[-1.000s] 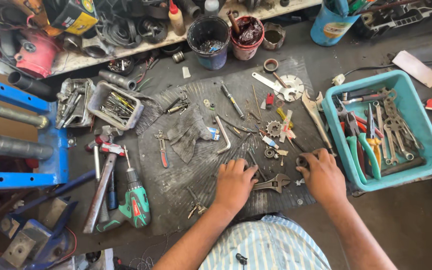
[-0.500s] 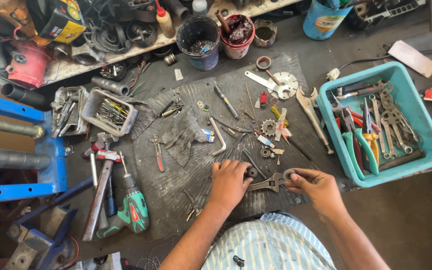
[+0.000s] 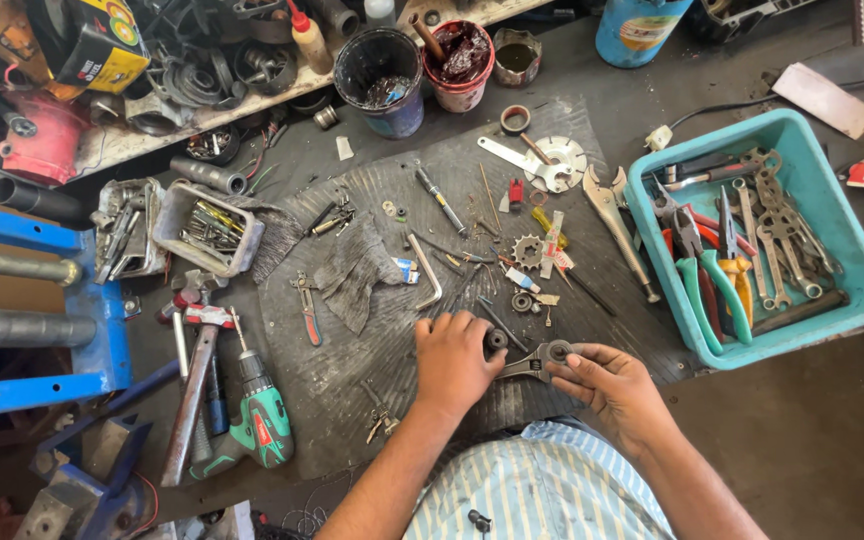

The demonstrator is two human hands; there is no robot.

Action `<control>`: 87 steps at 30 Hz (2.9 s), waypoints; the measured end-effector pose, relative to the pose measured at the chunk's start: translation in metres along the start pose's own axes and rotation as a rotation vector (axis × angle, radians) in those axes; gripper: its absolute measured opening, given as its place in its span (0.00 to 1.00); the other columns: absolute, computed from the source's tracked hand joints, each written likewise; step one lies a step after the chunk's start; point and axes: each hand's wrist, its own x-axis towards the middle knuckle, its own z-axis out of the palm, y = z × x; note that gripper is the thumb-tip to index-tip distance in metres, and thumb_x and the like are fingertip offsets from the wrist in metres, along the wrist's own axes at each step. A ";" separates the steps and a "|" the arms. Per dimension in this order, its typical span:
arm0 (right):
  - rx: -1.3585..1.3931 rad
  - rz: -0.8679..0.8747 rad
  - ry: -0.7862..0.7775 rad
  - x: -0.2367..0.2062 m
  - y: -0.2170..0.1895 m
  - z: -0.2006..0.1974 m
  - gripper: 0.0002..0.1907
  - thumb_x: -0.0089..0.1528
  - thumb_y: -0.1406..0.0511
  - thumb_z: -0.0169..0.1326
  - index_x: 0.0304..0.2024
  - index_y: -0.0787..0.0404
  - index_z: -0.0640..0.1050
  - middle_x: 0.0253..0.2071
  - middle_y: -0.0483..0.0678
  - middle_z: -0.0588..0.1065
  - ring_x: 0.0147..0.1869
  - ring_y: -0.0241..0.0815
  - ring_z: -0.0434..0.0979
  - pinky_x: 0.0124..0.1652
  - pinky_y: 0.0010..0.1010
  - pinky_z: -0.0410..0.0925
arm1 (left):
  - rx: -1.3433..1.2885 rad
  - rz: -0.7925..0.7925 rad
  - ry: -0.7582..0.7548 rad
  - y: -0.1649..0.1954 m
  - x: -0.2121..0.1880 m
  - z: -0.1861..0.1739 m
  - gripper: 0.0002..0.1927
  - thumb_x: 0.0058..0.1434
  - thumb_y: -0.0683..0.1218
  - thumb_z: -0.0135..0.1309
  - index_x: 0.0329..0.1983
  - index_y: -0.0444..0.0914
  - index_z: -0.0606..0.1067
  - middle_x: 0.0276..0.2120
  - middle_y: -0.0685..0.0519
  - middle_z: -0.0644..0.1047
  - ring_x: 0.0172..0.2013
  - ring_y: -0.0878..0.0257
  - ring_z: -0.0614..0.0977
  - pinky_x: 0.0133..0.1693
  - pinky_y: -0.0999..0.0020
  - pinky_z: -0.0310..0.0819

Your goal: The person sorts hand tools at a cluttered repair workbench. They pick pliers and wrenches out of a blue plastic bin, gather scattered wrenches and sockets from the bench surface, and arrange the tools in groups on the mat while moving some items aside.

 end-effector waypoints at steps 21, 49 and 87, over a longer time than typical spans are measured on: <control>0.001 -0.045 -0.150 -0.014 0.003 0.007 0.14 0.58 0.75 0.58 0.47 0.73 0.77 0.48 0.57 0.79 0.54 0.55 0.82 0.51 0.46 0.76 | -2.141 -0.358 -0.340 -0.020 -0.035 0.014 0.25 0.57 0.42 0.62 0.58 0.32 0.75 0.52 0.44 0.80 0.43 0.62 0.81 0.48 0.65 0.76; -0.126 -0.038 -0.150 -0.016 0.015 0.008 0.13 0.57 0.73 0.61 0.44 0.75 0.82 0.44 0.55 0.82 0.44 0.43 0.83 0.46 0.36 0.76 | -0.695 0.225 -0.064 0.037 -0.026 -0.059 0.21 0.55 0.41 0.65 0.53 0.36 0.79 0.49 0.46 0.81 0.48 0.50 0.84 0.49 0.62 0.80; -0.229 0.058 -0.176 0.068 -0.018 0.028 0.19 0.63 0.63 0.59 0.50 0.73 0.80 0.38 0.48 0.80 0.39 0.36 0.76 0.39 0.30 0.70 | -1.671 -0.493 -0.104 -0.039 -0.008 0.002 0.20 0.62 0.35 0.59 0.58 0.30 0.75 0.42 0.49 0.81 0.42 0.64 0.82 0.46 0.65 0.83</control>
